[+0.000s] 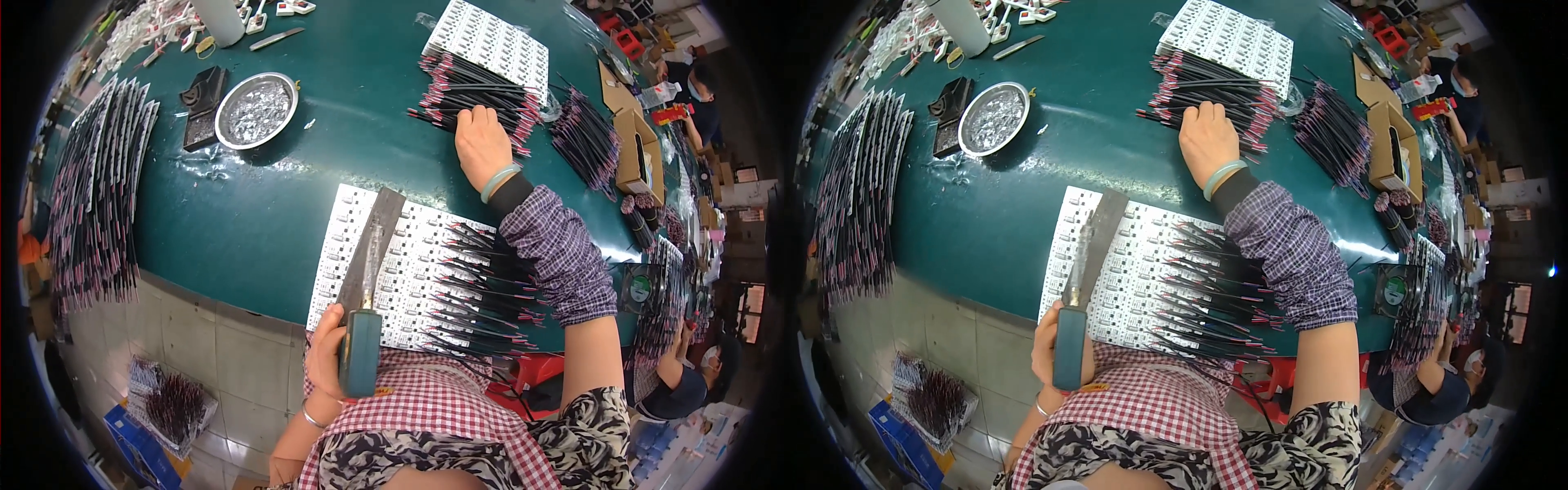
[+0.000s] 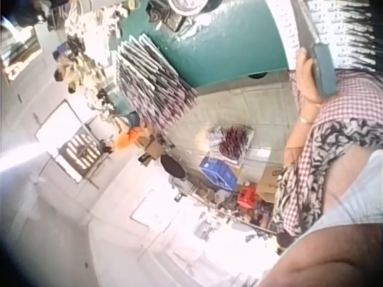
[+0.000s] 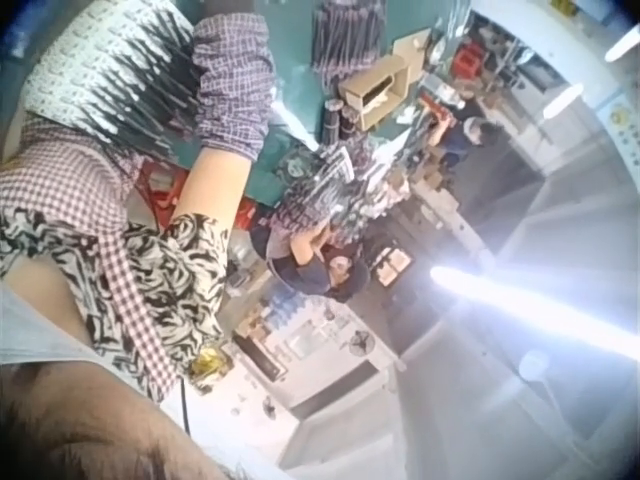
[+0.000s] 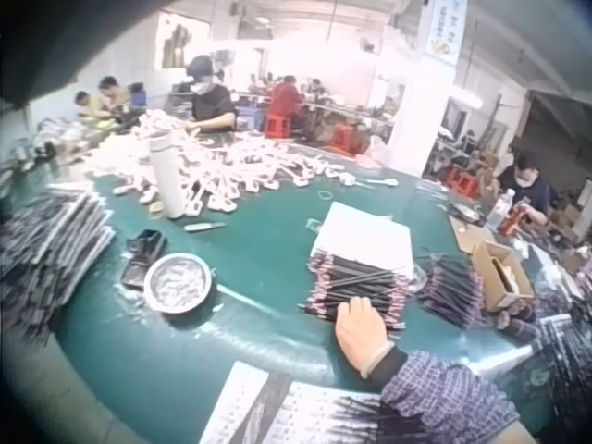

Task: The person solders wires onto LED strips using a soldering iron and a reel of solder.

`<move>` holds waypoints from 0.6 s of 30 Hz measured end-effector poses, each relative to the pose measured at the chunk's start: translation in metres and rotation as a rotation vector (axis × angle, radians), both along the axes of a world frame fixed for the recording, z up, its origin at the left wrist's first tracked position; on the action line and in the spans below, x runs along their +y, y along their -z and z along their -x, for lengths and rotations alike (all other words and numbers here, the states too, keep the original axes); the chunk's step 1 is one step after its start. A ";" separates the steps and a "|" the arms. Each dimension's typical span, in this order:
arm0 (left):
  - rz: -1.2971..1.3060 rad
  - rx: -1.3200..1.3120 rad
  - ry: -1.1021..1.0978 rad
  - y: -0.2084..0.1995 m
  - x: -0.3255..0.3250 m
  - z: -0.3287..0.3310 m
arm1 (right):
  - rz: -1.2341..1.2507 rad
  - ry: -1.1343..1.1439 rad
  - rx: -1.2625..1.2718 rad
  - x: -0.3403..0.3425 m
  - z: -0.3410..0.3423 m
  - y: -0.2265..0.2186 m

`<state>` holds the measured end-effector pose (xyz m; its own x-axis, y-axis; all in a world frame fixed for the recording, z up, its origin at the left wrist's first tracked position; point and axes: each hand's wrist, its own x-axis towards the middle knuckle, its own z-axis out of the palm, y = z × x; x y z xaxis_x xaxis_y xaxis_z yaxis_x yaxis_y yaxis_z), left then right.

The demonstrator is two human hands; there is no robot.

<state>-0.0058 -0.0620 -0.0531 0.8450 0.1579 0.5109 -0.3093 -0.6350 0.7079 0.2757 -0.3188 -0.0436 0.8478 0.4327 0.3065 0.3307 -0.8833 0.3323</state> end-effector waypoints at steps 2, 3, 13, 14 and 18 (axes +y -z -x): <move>0.047 0.027 -0.043 -0.002 0.003 0.005 | 0.013 0.006 -0.029 -0.001 0.000 0.004; 0.096 0.049 -0.079 -0.005 0.004 0.007 | 0.008 0.006 -0.031 -0.001 0.000 0.004; -0.010 -0.174 0.105 0.008 0.017 0.002 | -0.086 -0.001 -0.037 -0.006 -0.002 0.007; -0.031 -0.118 0.115 0.010 0.020 0.006 | -0.086 0.002 -0.040 -0.005 -0.002 0.009; -0.126 -0.127 0.085 0.020 0.020 0.005 | -0.137 -0.019 -0.043 -0.008 0.004 0.008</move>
